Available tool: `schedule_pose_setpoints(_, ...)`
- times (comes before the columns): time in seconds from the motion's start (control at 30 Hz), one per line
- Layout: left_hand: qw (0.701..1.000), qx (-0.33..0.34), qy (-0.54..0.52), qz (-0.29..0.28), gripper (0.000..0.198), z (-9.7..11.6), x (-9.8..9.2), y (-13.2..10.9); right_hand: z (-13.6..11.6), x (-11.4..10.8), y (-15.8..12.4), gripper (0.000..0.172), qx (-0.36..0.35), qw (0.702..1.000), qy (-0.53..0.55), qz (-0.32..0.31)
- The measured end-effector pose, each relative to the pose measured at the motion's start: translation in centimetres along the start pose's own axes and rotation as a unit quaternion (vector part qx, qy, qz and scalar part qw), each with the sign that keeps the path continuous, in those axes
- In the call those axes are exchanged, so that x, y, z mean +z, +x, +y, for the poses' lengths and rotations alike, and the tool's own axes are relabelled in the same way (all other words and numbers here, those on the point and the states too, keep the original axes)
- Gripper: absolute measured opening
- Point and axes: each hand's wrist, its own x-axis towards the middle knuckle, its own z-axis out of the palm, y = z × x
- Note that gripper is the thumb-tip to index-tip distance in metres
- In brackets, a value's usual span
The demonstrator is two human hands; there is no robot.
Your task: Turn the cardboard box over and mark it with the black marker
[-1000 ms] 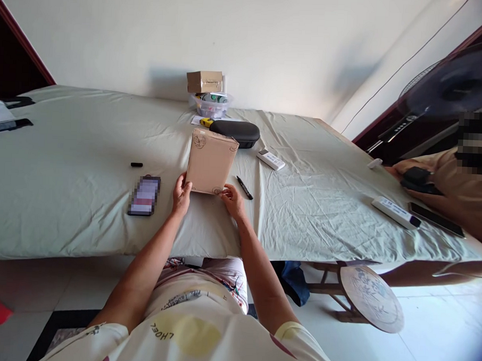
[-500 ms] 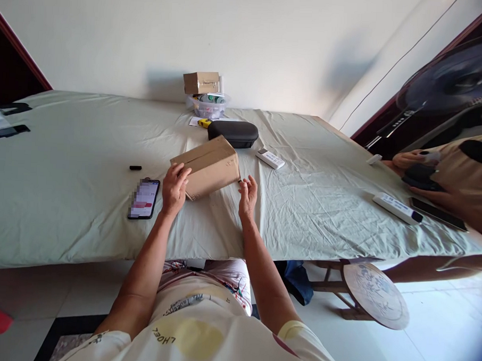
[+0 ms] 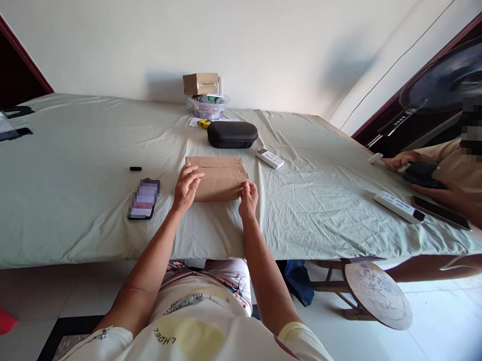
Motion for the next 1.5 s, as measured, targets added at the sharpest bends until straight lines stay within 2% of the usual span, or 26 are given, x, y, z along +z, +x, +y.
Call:
schedule_pose_setpoints(0.2, 0.998, -0.014, -0.016, 0.067, 0.048, -0.7, 0.7, 0.2, 0.8, 0.4, -0.1, 0.049, 0.017, 0.999, 0.024, -0.026)
schedule_pose_setpoints(0.4, 0.991, -0.024, -0.054, 0.123, 0.045, -1.7, -0.9, 0.1, 1.3, 0.5, -0.1, 0.042, 0.013, 0.999, -0.016, -0.042)
schedule_pose_setpoints(0.63, 0.988, -0.044, -0.055, 0.137, 0.049, -1.9, -1.9, -0.2, 2.3, 0.7, 0.0, 0.041, 0.021, 0.998, -0.045, -0.034)
schedule_pose_setpoints(0.83, 0.996, -0.021, -0.015, 0.09, 0.045, -1.0, -1.3, 0.0, 2.3, 0.7, -0.5, 0.036, -0.027, 0.987, -0.157, 0.016)
schedule_pose_setpoints(0.93, 0.997, 0.004, 0.024, 0.073, 0.042, -0.2, -0.3, 0.2, 1.5, 0.9, -1.3, 0.046, -0.101, 0.976, -0.191, 0.04)
schedule_pose_setpoints(1.03, 0.992, 0.026, 0.078, 0.091, 0.032, 0.9, 1.0, 0.0, 0.8, 1.4, -2.1, 0.063, -0.17, 0.965, -0.191, 0.049)
schedule_pose_setpoints(1.13, 0.985, 0.024, 0.129, 0.109, 0.035, 2.2, 2.1, -0.3, 0.6, 2.1, -2.6, 0.076, -0.206, 0.955, -0.212, 0.038)
schedule_pose_setpoints(1.37, 0.981, 0.007, 0.158, 0.109, 0.042, 3.7, 2.8, -1.2, 0.4, 2.7, -2.9, 0.089, -0.2, 0.955, -0.215, 0.045)
schedule_pose_setpoints(1.5, 0.985, -0.021, 0.126, 0.112, 0.044, 3.7, 2.9, -1.1, -0.6, 2.7, -3.1, 0.078, -0.162, 0.969, -0.182, 0.032)
